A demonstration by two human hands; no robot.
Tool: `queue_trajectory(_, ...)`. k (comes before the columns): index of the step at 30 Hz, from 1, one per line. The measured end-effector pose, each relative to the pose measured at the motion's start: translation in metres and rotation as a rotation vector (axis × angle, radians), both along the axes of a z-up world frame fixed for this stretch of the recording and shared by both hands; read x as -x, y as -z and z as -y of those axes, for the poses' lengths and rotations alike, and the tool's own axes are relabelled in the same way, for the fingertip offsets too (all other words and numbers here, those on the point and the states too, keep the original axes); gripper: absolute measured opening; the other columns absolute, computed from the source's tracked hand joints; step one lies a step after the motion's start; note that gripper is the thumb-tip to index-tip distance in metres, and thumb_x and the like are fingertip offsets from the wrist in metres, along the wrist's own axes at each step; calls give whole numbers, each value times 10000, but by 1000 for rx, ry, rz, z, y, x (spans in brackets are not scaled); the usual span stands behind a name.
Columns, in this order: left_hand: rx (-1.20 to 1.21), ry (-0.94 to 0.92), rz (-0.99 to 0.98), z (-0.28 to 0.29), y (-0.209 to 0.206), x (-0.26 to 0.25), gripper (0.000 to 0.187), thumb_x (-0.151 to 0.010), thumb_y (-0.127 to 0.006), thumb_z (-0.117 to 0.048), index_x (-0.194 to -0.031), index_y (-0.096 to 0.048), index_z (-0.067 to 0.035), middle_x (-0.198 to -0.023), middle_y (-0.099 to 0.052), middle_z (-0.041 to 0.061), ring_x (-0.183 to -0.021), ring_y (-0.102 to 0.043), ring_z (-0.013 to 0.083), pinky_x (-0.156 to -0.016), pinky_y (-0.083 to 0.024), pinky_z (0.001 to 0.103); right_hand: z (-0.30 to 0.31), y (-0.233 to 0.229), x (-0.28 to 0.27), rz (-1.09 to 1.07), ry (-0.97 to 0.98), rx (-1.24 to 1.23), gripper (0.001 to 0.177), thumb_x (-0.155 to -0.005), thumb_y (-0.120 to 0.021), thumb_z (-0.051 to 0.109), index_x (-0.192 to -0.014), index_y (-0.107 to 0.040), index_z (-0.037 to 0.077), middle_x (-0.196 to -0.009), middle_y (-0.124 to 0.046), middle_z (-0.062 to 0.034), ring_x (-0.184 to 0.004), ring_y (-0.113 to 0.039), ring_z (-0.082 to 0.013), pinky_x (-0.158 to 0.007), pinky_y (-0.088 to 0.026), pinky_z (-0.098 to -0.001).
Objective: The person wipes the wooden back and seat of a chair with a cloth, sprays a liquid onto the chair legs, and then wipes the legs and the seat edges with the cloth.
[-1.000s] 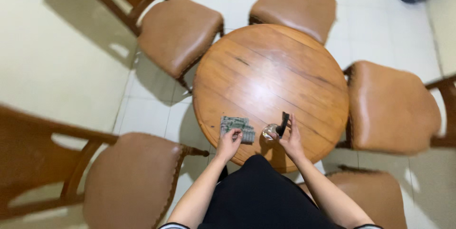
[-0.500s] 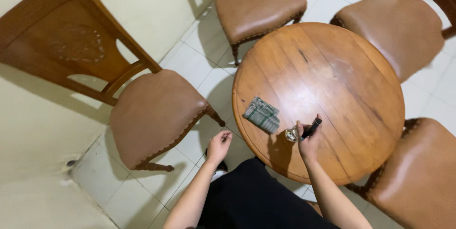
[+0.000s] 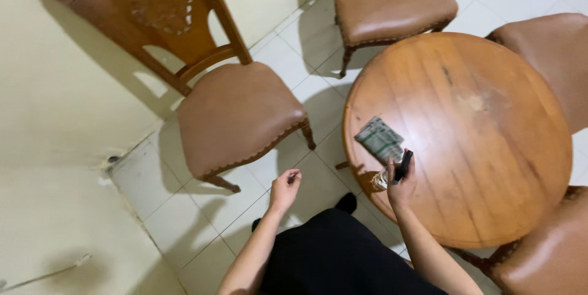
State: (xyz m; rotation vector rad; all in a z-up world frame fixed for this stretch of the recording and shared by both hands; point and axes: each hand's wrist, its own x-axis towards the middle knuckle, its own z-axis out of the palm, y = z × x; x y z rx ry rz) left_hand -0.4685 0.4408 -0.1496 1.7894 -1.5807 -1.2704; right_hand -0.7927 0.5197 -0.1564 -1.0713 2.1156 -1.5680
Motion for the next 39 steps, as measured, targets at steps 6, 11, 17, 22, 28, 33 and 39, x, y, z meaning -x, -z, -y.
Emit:
queue_trajectory(6, 87, -60, -38, -7, 17, -111, 304, -938, -684, -286, -1140, -738, -66, -997, -798, 103, -901, -765, 190, -818, -587, 324, 14, -2, -94, 24, -19, 4, 543, -1026, -713, 189, -1502, -511, 24, -825, -619, -47, -743, -582, -123, -721, -501, -293)
queue_trajectory(11, 160, -122, -60, -12, 32, -229, 298, -938, -694, -294, -1101, -747, -51, -993, -800, 112, -895, -766, 207, -816, -584, 328, 17, -8, -195, 12, -73, 43, 551, -1033, -694, 171, -1505, -475, -9, -850, -612, -37, -799, -611, -102, -772, -506, -284)
queue_trajectory(17, 106, -189, 0, -32, 18, -327, 309, -943, -692, -299, -1108, -747, -43, -988, -796, 122, -909, -765, 216, -827, -574, 329, 8, -21, -304, 23, -114, 69, 582, -1000, -706, 109, -1521, -467, 5, -849, -573, -55, -783, -540, -126, -807, -491, -278)
queue_trajectory(22, 60, -189, -22, -47, 11, -359, 308, -938, -689, -293, -1112, -745, -45, -993, -801, 112, -916, -768, 203, -838, -575, 323, -8, -40, -350, 182, -186, -44, 471, -980, -649, 78, -1437, -536, 67, -822, -610, -31, -752, -584, -113, -727, -497, -277)
queue_trajectory(28, 37, -152, -39, -63, 8, -352, 305, -945, -687, -291, -1113, -742, -43, -997, -798, 109, -911, -764, 200, -832, -576, 321, -24, -50, -361, 178, -179, -129, 474, -984, -659, 100, -1431, -504, 64, -794, -598, -36, -740, -585, -112, -687, -489, -282)
queue_trajectory(33, 34, -78, -41, -76, -6, -334, 310, -952, -678, -308, -1118, -742, -54, -971, -799, 106, -893, -759, 194, -823, -574, 322, -41, -51, -357, 171, -179, -69, 469, -992, -655, 95, -1433, -498, 63, -1025, -633, -70, -827, -606, -118, -756, -509, -283)
queue_trajectory(39, -51, -74, -30, -92, -15, -309, 325, -964, -656, -312, -1151, -742, -61, -959, -803, 110, -837, -746, 194, -800, -577, 330, -72, -69, -338, 198, -161, -76, 618, -948, -628, 86, -1517, -386, 88, -1262, -587, -135, -885, -633, -142, -801, -549, -294)
